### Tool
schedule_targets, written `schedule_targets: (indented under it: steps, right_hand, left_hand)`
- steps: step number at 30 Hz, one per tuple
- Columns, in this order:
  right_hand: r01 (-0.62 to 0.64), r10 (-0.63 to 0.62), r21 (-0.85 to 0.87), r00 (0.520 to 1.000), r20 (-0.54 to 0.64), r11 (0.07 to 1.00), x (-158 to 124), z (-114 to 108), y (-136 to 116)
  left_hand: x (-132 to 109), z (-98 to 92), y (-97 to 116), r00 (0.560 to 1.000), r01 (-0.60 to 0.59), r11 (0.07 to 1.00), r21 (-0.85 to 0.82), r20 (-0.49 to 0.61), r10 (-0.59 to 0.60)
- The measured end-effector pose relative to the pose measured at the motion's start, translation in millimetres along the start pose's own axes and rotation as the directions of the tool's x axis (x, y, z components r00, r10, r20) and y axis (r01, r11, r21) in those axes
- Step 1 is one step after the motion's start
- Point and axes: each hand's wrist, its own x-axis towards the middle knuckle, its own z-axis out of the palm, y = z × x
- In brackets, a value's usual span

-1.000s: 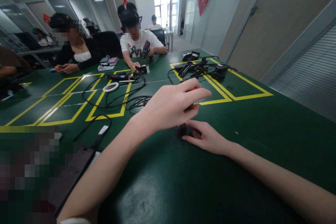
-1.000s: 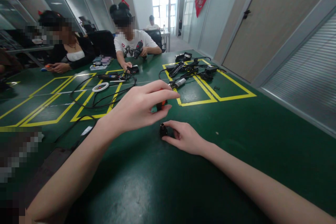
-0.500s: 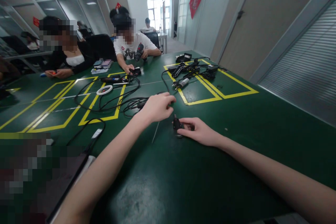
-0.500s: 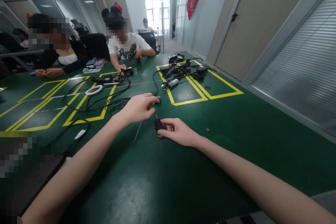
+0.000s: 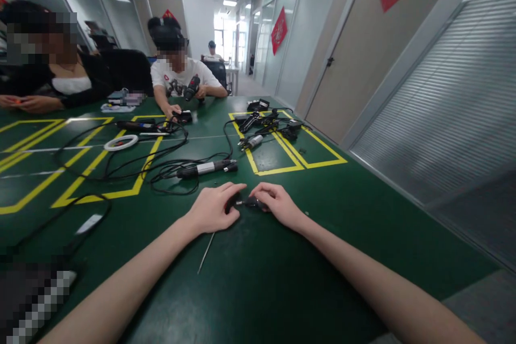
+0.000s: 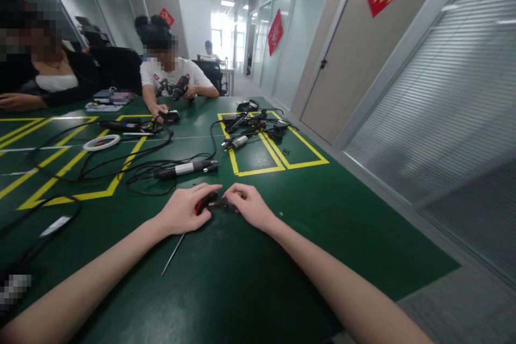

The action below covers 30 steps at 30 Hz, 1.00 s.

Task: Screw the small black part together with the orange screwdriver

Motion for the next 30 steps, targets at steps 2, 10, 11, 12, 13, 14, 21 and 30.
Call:
schedule_targets:
  steps: [2, 10, 11, 12, 13, 14, 21, 30]
  right_hand:
    - [-0.011, 0.011, -0.016, 0.999, -0.052, 1.000, 1.2, -2.7, 0.6]
    - [0.056, -0.088, -0.191, 0.982, -0.167, 0.980, -9.7, 6.1, -8.0]
    - [0.081, -0.127, -0.261, 0.978, -0.163, 0.962, -11.7, 6.9, -10.7]
    - [0.114, -0.173, -0.332, 0.973, -0.155, 0.936, -13.7, 7.3, -13.5]
    - [0.151, -0.223, -0.391, 0.964, -0.146, 0.908, -15.5, 7.2, -16.4]
    - [0.189, -0.271, -0.429, 0.953, -0.138, 0.883, -17.3, 6.8, -19.1]
    - [0.208, -0.295, -0.351, 0.931, -0.215, 0.913, -17.9, 6.8, -23.2]
    - [-0.032, 0.234, 0.535, 0.920, -0.314, 0.844, 1.7, 1.0, -7.2]
  left_hand:
    - [-1.9, -0.6, 3.8, 0.998, -0.061, 0.998, 0.001, 0.016, 0.061]
    - [0.4, -0.6, 8.0, 0.993, -0.108, 0.994, -0.008, 0.051, 0.108]
    - [0.4, -0.5, 8.3, 0.990, -0.126, 0.992, -0.028, 0.060, 0.128]
    - [0.5, -0.5, 8.5, 0.988, -0.139, 0.989, -0.048, 0.066, 0.142]
    - [0.5, -0.5, 8.9, 0.986, -0.145, 0.987, -0.063, 0.070, 0.150]
    - [0.6, -0.5, 9.2, 0.986, -0.146, 0.987, -0.074, 0.071, 0.151]
    - [2.2, -1.2, 8.4, 0.981, -0.164, 0.982, -0.093, 0.092, 0.173]
    - [9.7, 6.5, -7.9, 0.995, 0.019, 0.961, -0.276, -0.086, -0.045]
